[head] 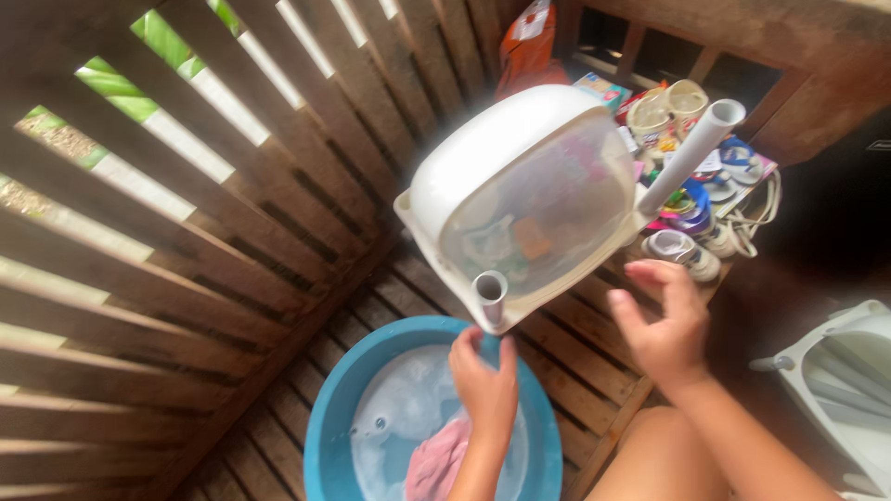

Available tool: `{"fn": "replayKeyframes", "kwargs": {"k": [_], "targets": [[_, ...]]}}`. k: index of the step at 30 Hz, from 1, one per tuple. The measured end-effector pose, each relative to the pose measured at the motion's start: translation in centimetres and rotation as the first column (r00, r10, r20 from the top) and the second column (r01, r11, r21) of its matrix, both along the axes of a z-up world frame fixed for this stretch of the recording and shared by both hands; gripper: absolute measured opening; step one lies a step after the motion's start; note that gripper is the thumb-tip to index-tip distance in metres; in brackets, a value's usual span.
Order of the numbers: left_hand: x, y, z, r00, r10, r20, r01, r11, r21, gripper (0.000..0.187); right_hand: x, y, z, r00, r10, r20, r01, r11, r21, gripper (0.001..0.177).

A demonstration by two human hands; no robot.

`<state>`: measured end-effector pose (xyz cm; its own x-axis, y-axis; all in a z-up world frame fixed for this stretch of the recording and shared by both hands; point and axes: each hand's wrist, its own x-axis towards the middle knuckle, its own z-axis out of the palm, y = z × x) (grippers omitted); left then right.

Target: The person wipes the exterior and interior of white plastic chair parts with a pink cloth, then wipes several gray cylindrical rods. The person uses a basin of soapy water to wet the cloth during the process.

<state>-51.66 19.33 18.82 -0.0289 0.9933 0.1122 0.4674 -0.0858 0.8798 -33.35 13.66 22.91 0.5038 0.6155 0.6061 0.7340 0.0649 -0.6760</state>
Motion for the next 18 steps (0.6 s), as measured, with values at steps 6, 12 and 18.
{"fn": "replayKeyframes", "kwargs": {"k": [6, 12, 18], "targets": [[0.8, 2.3, -2.6, 1.0, 0.007, 0.017, -0.008, 0.997, 0.078, 0.044, -12.4, 4.8, 2.4, 0.902, 0.27, -0.337, -0.26, 0.963, 0.074, 0.055], [1.9, 4.0, -4.4, 0.997, -0.043, -0.059, 0.062, 0.919, 0.389, 0.069, -14.3, 8.8, 0.5, 0.802, 0.135, -0.582, -0.077, 0.989, 0.123, 0.02], [0.7, 4.3, -5.3, 0.961, -0.275, 0.006, 0.263, 0.926, 0.271, 0.084, -11.7, 9.4, 0.4, 0.628, 0.46, -0.628, -0.356, 0.887, 0.293, 0.012]]}}
